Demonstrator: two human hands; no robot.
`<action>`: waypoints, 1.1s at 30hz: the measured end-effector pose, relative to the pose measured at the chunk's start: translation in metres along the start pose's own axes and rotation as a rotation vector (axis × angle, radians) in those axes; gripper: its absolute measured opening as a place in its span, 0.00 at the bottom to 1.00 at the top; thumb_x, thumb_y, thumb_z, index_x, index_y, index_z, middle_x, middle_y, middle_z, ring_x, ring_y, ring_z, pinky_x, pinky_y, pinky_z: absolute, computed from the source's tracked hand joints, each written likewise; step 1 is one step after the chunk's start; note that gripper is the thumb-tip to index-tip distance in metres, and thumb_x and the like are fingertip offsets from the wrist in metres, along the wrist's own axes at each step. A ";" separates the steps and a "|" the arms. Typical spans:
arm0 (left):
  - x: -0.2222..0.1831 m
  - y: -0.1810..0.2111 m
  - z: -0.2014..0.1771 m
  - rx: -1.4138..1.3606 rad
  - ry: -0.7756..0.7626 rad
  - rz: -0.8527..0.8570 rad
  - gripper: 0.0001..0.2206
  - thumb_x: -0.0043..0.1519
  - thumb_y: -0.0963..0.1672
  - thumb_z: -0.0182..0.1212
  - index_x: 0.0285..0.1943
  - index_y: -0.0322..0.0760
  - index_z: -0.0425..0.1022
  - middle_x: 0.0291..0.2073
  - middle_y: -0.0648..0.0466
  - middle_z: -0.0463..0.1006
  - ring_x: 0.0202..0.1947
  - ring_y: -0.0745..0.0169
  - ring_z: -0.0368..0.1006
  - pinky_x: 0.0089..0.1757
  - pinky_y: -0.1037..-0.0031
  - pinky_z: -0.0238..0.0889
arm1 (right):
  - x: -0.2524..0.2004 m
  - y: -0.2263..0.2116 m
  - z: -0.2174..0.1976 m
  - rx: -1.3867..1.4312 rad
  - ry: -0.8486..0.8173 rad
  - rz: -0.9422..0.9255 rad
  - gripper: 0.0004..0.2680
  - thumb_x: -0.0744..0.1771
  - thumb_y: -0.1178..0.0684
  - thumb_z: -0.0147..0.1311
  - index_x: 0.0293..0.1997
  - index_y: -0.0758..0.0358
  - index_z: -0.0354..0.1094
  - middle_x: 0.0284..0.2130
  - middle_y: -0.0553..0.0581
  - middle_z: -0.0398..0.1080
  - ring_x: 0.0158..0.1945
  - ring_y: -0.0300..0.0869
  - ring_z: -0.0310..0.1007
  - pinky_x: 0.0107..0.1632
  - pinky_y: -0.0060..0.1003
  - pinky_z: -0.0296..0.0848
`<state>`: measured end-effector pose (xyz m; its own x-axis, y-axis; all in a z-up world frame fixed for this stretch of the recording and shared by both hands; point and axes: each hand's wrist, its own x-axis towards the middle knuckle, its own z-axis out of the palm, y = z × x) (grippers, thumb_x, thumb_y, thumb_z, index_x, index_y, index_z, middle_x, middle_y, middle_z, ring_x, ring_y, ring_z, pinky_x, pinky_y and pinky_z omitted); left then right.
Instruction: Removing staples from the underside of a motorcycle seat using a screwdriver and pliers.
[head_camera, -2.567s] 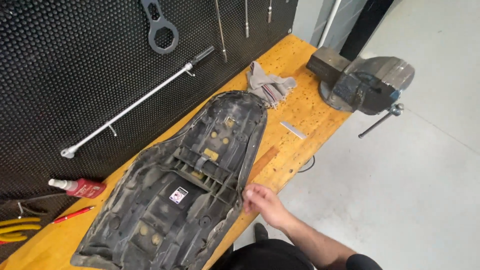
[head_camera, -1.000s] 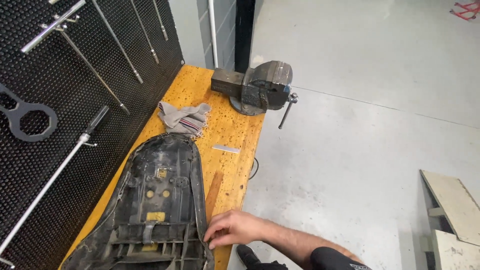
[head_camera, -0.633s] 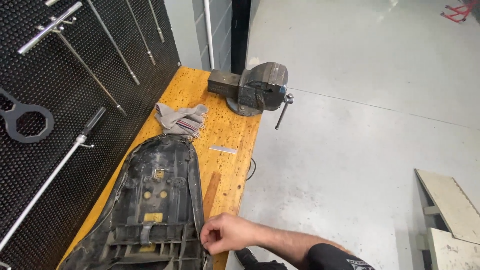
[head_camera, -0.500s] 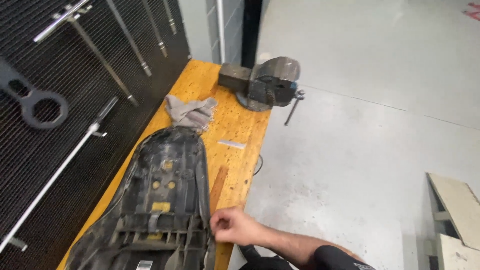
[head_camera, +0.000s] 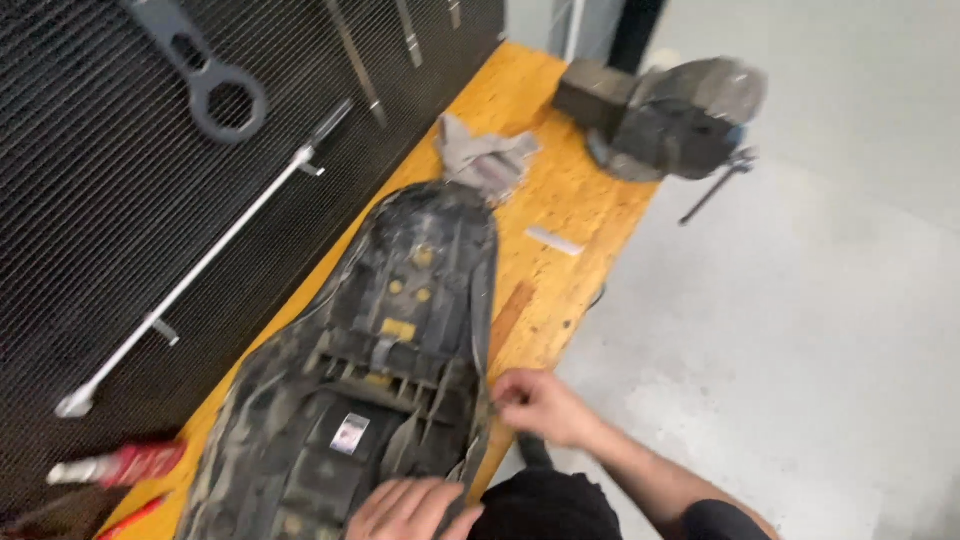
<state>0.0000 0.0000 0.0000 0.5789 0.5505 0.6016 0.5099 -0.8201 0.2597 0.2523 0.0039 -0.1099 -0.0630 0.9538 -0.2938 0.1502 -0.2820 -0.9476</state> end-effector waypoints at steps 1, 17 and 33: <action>0.000 -0.002 -0.003 0.017 -0.010 -0.011 0.11 0.59 0.52 0.64 0.29 0.48 0.79 0.24 0.64 0.80 0.22 0.68 0.74 0.30 0.74 0.67 | -0.002 -0.009 -0.005 0.011 -0.020 -0.001 0.09 0.60 0.61 0.55 0.40 0.57 0.75 0.27 0.45 0.74 0.30 0.30 0.69 0.34 0.27 0.69; 0.098 -0.058 0.068 -0.125 -0.814 -0.253 0.07 0.61 0.43 0.60 0.40 0.37 0.83 0.32 0.46 0.81 0.35 0.40 0.80 0.36 0.59 0.71 | 0.054 -0.007 -0.022 -0.405 0.368 -0.287 0.08 0.67 0.52 0.60 0.49 0.52 0.77 0.39 0.51 0.78 0.41 0.46 0.81 0.45 0.39 0.80; 0.124 -0.067 0.060 -0.320 -1.059 -0.111 0.08 0.64 0.43 0.52 0.38 0.33 0.74 0.29 0.48 0.70 0.35 0.37 0.73 0.39 0.54 0.68 | 0.042 -0.078 -0.040 -0.449 -0.088 -0.429 0.05 0.66 0.50 0.62 0.41 0.58 0.78 0.24 0.54 0.71 0.28 0.49 0.75 0.34 0.44 0.74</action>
<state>0.0757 0.1321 0.0120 0.8690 0.3536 -0.3461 0.4931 -0.6768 0.5466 0.2775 0.0707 -0.0431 -0.2882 0.9548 0.0735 0.4921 0.2135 -0.8440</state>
